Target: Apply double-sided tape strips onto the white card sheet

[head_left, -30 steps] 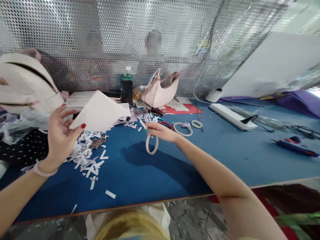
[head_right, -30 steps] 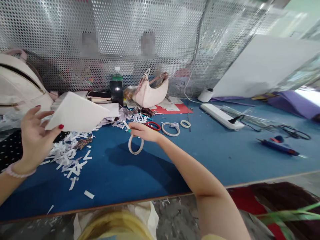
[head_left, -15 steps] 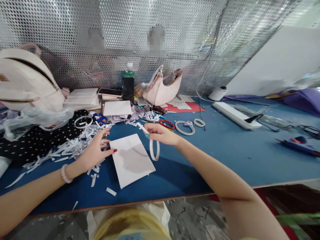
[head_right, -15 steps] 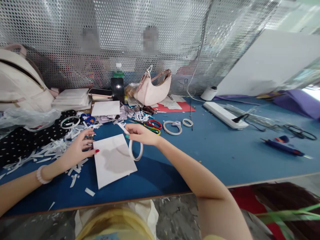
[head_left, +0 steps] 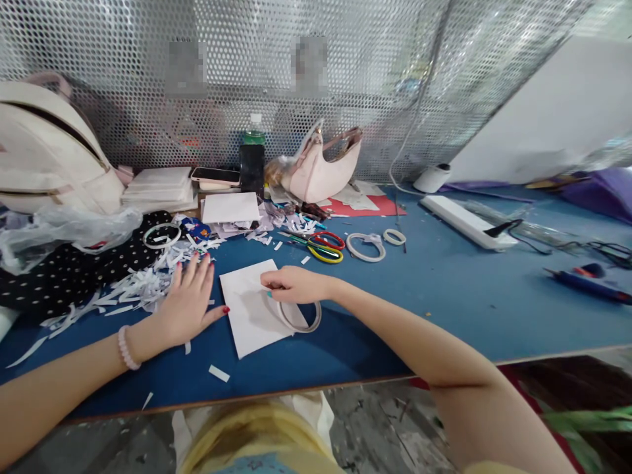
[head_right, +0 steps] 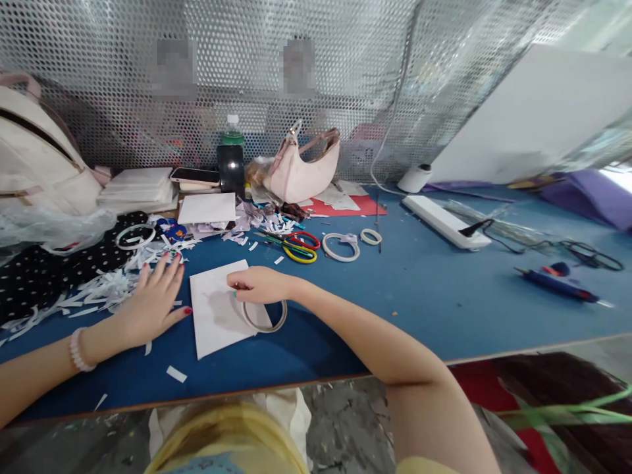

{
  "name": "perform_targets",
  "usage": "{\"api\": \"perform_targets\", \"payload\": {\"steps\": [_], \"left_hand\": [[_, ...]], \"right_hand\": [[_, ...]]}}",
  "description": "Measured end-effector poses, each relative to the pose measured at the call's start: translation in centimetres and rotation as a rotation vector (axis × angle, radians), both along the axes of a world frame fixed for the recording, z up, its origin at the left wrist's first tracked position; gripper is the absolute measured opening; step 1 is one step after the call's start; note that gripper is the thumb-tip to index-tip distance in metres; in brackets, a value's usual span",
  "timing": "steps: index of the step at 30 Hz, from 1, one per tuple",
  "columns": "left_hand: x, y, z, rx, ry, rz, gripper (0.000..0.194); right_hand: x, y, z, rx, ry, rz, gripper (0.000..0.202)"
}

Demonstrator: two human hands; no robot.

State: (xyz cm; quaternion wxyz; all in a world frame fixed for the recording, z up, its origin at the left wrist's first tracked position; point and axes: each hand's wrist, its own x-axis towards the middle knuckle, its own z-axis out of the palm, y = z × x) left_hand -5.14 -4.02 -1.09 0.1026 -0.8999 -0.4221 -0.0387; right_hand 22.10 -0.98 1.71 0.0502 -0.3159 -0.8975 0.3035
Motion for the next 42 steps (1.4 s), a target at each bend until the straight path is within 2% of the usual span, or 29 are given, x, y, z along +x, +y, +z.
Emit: {"api": "perform_targets", "payload": {"steps": [2, 6, 8, 10, 13, 17, 22, 25, 29, 31, 35, 37, 42], "left_hand": [[-0.1, 0.4, -0.1, 0.135, -0.013, 0.075, 0.078], [-0.5, 1.4, 1.4, 0.246, -0.037, -0.064, 0.046], [-0.9, 1.9, 2.1, 0.244, -0.085, -0.135, 0.041], [-1.2, 2.4, 2.3, 0.184, -0.137, -0.206, 0.040], [-1.3, 2.6, 1.8, 0.061, -0.176, -0.265, 0.042], [-0.9, 2.2, 1.0, -0.068, -0.188, -0.248, 0.039], [-0.8, 2.1, 1.2, -0.238, -0.240, -0.230, 0.039], [-0.7, 1.9, 1.2, -0.259, -0.263, -0.240, 0.038], [-0.5, 1.2, 1.0, -0.192, -0.251, -0.247, 0.034], [-0.3, 0.7, 0.9, -0.175, -0.246, -0.292, 0.034], [0.2, -0.3, 1.0, -0.259, -0.277, -0.435, 0.026], [0.4, -0.7, 1.0, -0.306, -0.320, -0.437, 0.021], [0.6, -1.1, 1.2, -0.412, -0.428, -0.424, 0.022]], "right_hand": [[0.0, 0.0, 0.0, 0.005, -0.009, -0.003, 0.014], [0.0, -0.1, 0.1, 0.023, -0.027, -0.012, 0.013], [-0.1, -0.2, 0.2, 0.031, -0.037, -0.016, 0.013], [-0.1, -0.5, 0.4, 0.037, -0.050, -0.011, 0.013], [-0.1, -0.9, 0.6, 0.063, -0.072, -0.002, 0.016], [-0.2, -1.4, 0.6, 0.138, -0.118, 0.021, 0.013], [-0.5, -2.1, 0.4, 0.258, -0.168, 0.077, 0.003], [-0.8, -2.5, 0.7, 0.296, -0.190, 0.125, 0.002], [-1.0, -3.1, 1.1, 0.294, -0.219, 0.181, 0.007], [-1.1, -3.4, 1.1, 0.296, -0.224, 0.199, 0.010], [-1.4, -3.8, 0.9, 0.329, -0.205, 0.243, 0.016], [-1.7, -4.1, 0.8, 0.351, -0.196, 0.269, 0.018], [-2.1, -4.7, 0.6, 0.436, -0.205, 0.295, 0.023]]}}
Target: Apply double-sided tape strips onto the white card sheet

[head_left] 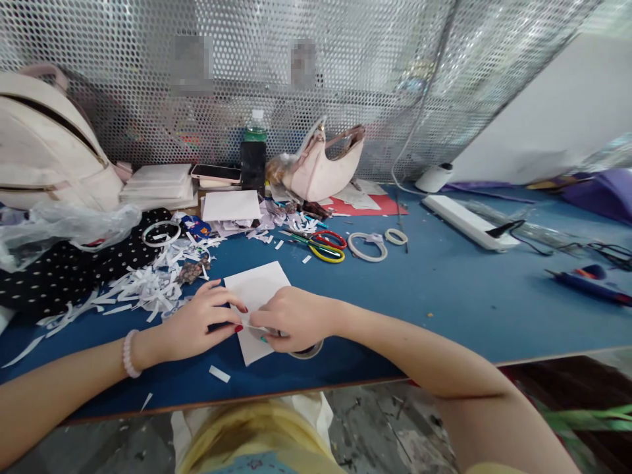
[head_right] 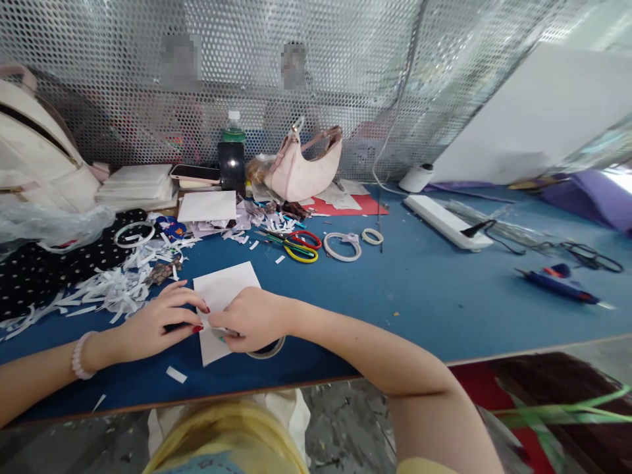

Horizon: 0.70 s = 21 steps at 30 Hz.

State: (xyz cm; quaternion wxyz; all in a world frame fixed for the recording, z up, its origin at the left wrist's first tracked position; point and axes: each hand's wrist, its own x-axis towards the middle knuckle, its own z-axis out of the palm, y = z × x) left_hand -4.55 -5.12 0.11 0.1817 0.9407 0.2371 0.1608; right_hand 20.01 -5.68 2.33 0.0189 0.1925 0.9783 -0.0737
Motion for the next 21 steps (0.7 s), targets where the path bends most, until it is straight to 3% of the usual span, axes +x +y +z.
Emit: {"api": "perform_targets", "payload": {"steps": [7, 13, 18, 21], "left_hand": [[0.0, -0.1, 0.3, -0.004, -0.022, -0.031, 0.026], [0.2, 0.0, 0.9, -0.017, -0.073, -0.067, 0.029], [0.1, -0.3, 1.2, -0.090, -0.005, -0.117, 0.027], [-0.1, -0.2, 1.0, -0.158, 0.028, -0.139, 0.025]], "right_hand": [[0.2, 0.2, 0.3, -0.023, 0.011, -0.034, 0.027], [1.0, 1.6, 1.2, -0.283, 0.101, -0.207, 0.025], [2.2, 3.0, 1.4, -0.122, -0.049, -0.462, 0.046], [2.4, 3.0, 1.3, -0.024, -0.193, -0.486, 0.051]]}}
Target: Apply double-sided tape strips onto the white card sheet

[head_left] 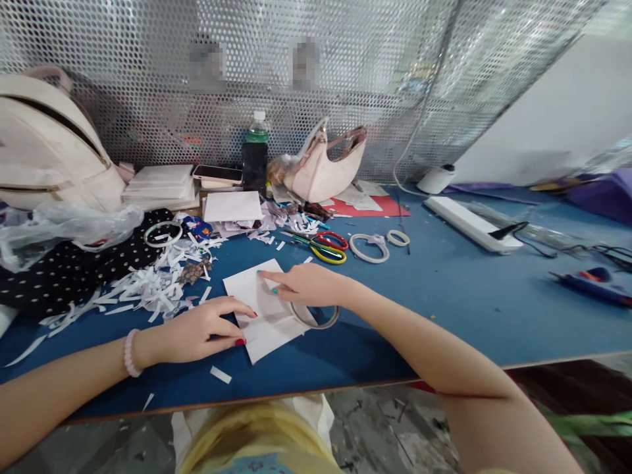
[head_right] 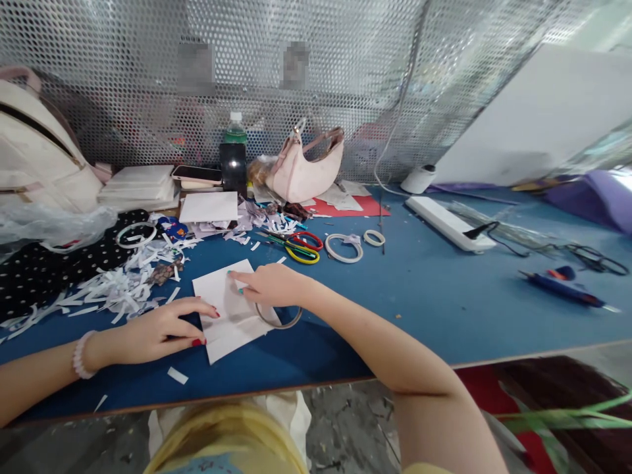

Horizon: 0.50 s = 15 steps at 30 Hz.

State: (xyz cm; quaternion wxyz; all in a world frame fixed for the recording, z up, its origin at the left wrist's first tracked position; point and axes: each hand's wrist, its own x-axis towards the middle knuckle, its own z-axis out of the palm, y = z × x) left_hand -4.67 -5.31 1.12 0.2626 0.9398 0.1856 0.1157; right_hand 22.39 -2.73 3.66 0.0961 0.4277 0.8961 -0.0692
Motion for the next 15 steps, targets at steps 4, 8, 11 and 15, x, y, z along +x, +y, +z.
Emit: {"api": "perform_targets", "payload": {"steps": [4, 8, 11, 15], "left_hand": [[-0.10, 0.11, -0.12, -0.022, 0.045, -0.017, 0.024], [-0.08, 0.07, -0.07, -0.032, 0.068, 0.017, 0.025], [-0.07, 0.06, -0.11, -0.034, 0.079, 0.039, 0.025], [-0.01, 0.04, 0.00, -0.041, 0.075, 0.036, 0.025]], "right_hand": [[-0.65, -0.48, 0.10, 0.069, -0.110, -0.005, 0.052], [-1.10, -0.78, 0.17, 0.111, -0.145, -0.012, 0.050], [-1.02, -0.81, 0.16, 0.113, -0.124, 0.030, 0.050], [-0.48, -0.45, 0.38, 0.130, -0.127, -0.018, 0.047]]}}
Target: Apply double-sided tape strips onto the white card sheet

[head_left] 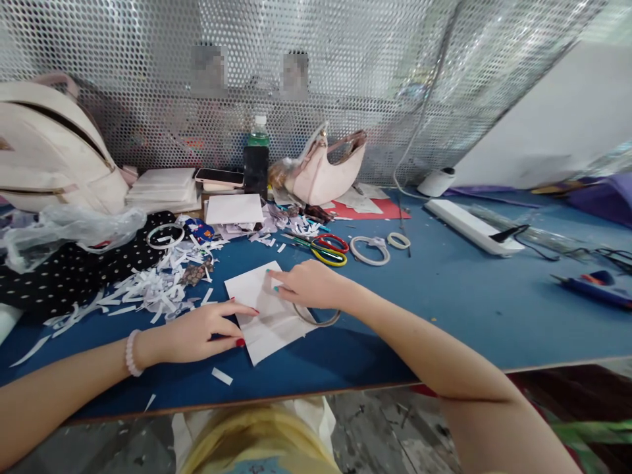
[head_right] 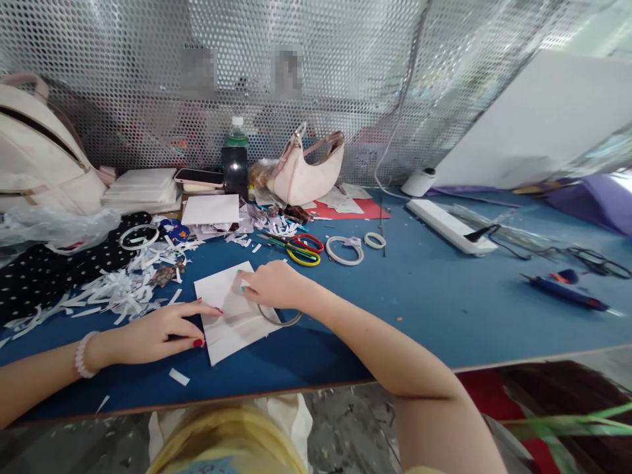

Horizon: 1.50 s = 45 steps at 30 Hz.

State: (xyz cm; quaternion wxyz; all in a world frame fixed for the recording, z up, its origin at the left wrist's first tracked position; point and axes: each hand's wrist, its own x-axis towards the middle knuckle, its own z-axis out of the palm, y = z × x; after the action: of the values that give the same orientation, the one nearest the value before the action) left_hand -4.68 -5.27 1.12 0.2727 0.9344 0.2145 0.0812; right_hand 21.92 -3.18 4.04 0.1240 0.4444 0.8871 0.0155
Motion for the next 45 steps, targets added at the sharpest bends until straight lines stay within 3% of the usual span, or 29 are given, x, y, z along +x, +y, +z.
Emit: {"api": "perform_targets", "payload": {"steps": [8, 17, 22, 34, 45], "left_hand": [[-0.1, 0.0, 0.3, -0.008, -0.138, 0.005, 0.026], [-0.6, 0.2, 1.3, 0.034, -0.424, 0.170, 0.038], [-0.6, 0.2, 1.7, 0.037, -0.449, 0.229, 0.038], [-0.6, 0.2, 1.9, 0.033, -0.466, 0.229, 0.035], [-0.6, 0.3, 1.7, 0.000, -0.508, 0.227, 0.038]], "right_hand": [[3.1, 2.9, 0.3, -0.040, 0.275, -0.330, 0.042], [4.8, 4.9, -0.5, 0.022, 0.149, -0.493, 0.036], [5.3, 5.2, -0.8, 0.061, 0.056, -0.518, 0.035], [4.8, 4.2, -0.4, 0.090, -0.139, -0.421, 0.034], [3.9, 3.3, -0.2, 0.133, -0.107, -0.451, 0.031]]}}
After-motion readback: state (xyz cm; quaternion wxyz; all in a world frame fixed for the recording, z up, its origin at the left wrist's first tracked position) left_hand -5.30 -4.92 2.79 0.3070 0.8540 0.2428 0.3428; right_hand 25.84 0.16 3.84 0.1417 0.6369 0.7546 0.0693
